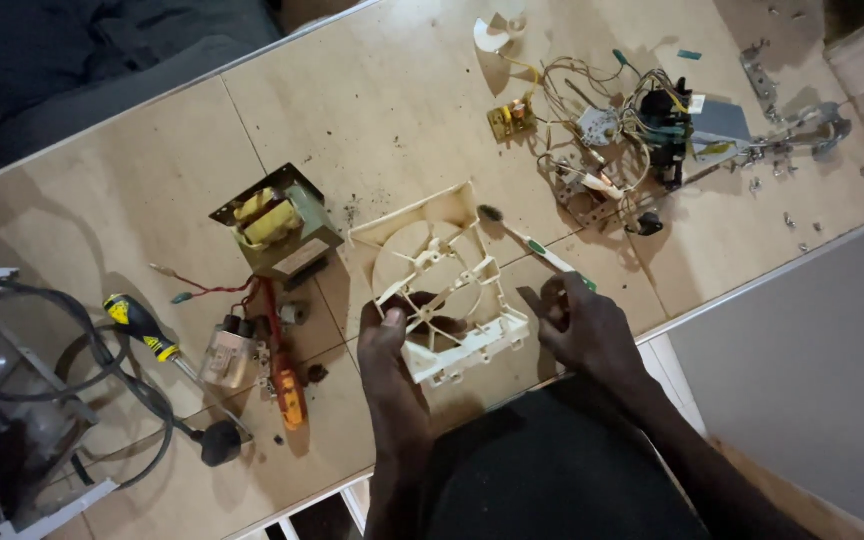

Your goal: Cleaning a plastic fan housing from an appliance using a toothbrush and fingers to remove dust and debris.

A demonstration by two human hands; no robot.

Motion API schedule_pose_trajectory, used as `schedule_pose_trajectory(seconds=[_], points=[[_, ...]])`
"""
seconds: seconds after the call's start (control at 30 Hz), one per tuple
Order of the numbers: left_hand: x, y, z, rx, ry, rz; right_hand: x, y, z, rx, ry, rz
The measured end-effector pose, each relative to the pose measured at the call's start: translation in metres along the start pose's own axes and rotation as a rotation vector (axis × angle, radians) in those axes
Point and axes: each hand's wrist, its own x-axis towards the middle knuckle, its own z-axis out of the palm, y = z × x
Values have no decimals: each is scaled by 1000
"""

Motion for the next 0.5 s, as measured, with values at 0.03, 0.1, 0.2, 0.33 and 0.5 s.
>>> schedule_pose_trajectory(seconds=[0.03, 0.1, 0.2, 0.33, 0.5], points=[[2, -4, -2, -2, 2, 3, -3, -3, -4, -1, -1, -4], [5, -10, -8, 60, 148, 84, -10, -12, -9, 16, 8, -81], [-13, 21, 18, 156, 145, -1, -11, -7, 0, -11, 62, -120], [-17, 22, 19, 170, 86, 104, -20, -18, 2, 30, 168, -99], [-18, 18, 26, 86, 79, 135, -13, -11, 6, 63, 63, -118]])
